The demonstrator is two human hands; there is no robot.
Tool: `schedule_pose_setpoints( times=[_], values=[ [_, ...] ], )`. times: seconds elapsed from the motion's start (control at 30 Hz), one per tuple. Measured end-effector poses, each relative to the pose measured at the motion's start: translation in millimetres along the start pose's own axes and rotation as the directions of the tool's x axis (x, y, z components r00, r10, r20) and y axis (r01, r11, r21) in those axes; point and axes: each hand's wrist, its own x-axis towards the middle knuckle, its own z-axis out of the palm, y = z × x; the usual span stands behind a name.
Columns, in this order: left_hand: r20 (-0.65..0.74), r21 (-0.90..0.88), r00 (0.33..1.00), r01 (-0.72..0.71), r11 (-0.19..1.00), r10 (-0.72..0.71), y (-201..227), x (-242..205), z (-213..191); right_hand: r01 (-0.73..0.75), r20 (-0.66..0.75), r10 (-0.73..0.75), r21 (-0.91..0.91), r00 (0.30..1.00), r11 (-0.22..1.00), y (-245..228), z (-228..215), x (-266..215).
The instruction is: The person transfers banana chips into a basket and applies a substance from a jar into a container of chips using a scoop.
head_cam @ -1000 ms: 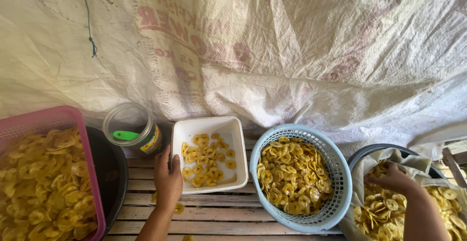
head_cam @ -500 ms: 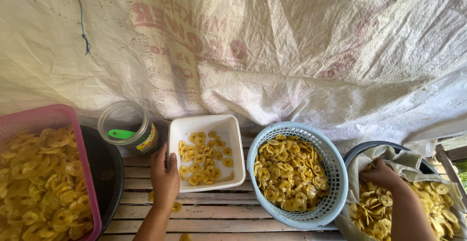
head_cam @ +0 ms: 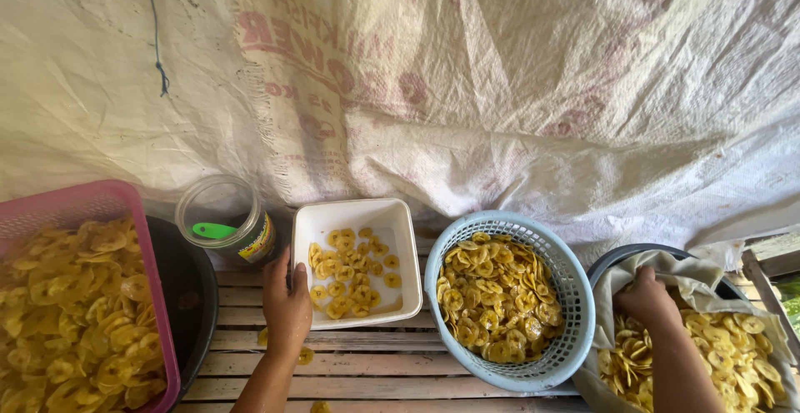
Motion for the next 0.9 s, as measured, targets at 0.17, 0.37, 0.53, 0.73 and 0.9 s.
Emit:
schedule_pose_setpoints(
  times=[0.17,0.37,0.53,0.73,0.9],
  values=[
    [-0.011,0.014,1.000,-0.024,1.000,0.025,-9,0,2,0.014,-0.010,-0.014,0.011,1.000,1.000,0,2,-5],
    [-0.013,0.005,0.999,-0.039,0.999,0.039,-12,-1,3,0.023,0.028,-0.031,0.247,0.999,0.969,-4,-8,-13],
    [-0.011,-0.005,0.999,-0.032,0.999,0.032,-6,0,4,-0.041,0.092,0.008,0.366,0.996,0.930,-4,-19,-25],
    [-0.009,0.006,1.000,-0.024,1.000,0.024,-7,-1,2,0.008,0.104,-0.066,0.482,0.992,0.876,2,-5,-19],
    [-0.024,0.021,0.998,-0.063,0.998,0.063,-12,-1,4,0.081,0.027,-0.105,0.460,0.994,0.884,1,12,-18]
  ],
)
